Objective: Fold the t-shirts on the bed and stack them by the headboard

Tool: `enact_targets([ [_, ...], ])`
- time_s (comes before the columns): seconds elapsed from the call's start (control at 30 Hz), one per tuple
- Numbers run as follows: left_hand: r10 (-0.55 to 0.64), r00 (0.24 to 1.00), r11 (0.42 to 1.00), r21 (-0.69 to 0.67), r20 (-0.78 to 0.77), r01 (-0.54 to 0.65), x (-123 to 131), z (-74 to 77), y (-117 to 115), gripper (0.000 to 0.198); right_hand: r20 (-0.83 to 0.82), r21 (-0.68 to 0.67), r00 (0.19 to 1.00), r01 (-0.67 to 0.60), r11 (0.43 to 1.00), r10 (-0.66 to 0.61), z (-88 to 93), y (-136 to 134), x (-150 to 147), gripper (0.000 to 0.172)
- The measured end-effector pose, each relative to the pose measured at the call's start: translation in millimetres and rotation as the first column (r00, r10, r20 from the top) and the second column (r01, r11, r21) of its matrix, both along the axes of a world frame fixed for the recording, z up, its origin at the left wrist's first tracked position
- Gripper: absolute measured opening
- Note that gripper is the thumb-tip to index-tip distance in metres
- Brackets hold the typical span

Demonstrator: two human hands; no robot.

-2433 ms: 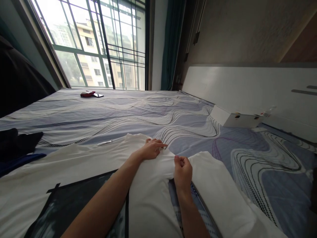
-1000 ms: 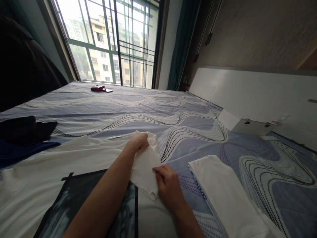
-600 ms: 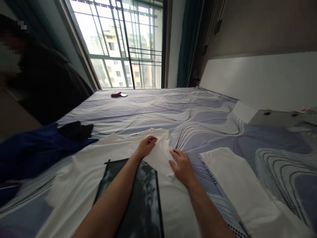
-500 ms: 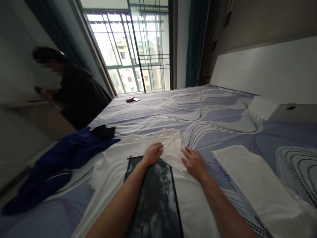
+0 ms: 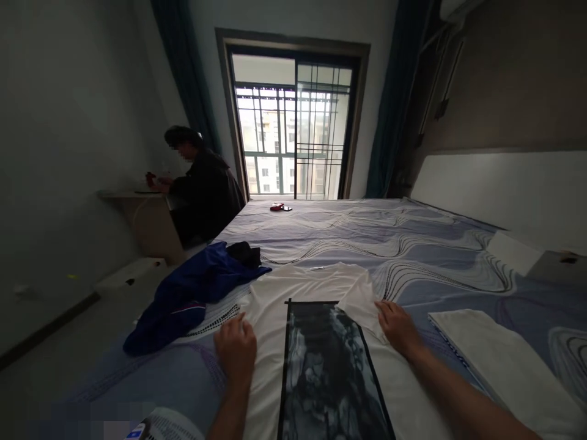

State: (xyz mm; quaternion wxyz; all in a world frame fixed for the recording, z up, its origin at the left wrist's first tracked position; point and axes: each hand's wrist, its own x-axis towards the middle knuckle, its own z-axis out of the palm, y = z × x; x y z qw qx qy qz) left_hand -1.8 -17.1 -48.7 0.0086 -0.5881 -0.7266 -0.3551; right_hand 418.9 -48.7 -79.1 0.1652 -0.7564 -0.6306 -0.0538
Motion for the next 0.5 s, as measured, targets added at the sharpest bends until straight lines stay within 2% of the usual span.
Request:
enact_targets([
  [0.07,0.192,0.98,0.979,-0.077,0.048,-0.188,-10,5.6,3,0.054,0.056,0.032,0.995,0.084,0.996,-0.086,13.1,8,-17,0.042],
  [0.13,0.211,0.976,0.964,-0.175,0.045,-0.2,-18,7.7,6,0.056,0.068,0.112,0.994,0.083,0.99,-0.091,29.9,26,-56,0.041],
  [0.17,0.183,0.982,0.964,-0.204,0.035,-0.172,-22,7.4,7,0.053,0.052,0.151,0.998,0.025,0.988,-0.033,37.9,39,-85,0.04],
  [0.23,0.118,0.993,0.969,-0.22,0.013,-0.112,-25,4.9,9,0.044,-0.028,0.168,0.975,-0.214,0.962,0.222,50.7,69,-155,0.034],
  [0.33,0.017,1.0,0.976,-0.218,-0.006,-0.018,-29,-0.9,14,0.034,-0.095,0.162,0.821,-0.545,0.823,0.563,62.7,116,-268,0.032],
  [0.37,-0.015,1.0,0.976,-0.217,0.002,0.015,-31,-2.5,16,0.031,-0.076,0.127,0.768,-0.625,0.77,0.636,65.6,130,-300,0.038],
  [0.4,-0.043,0.999,0.975,-0.217,0.021,0.047,-33,-3.9,17,0.03,-0.041,0.031,0.733,-0.678,0.734,0.679,68.2,143,-327,0.051],
  [0.47,-0.092,0.992,0.969,-0.221,0.091,0.11,-36,-5.4,20,0.027,0.036,-0.194,0.684,-0.71,0.677,0.729,72.8,164,-366,0.071],
  [0.5,-0.112,0.984,0.964,-0.225,0.136,0.141,-38,-5.8,21,0.026,0.067,-0.285,0.665,-0.702,0.653,0.744,75.3,173,-377,0.074],
])
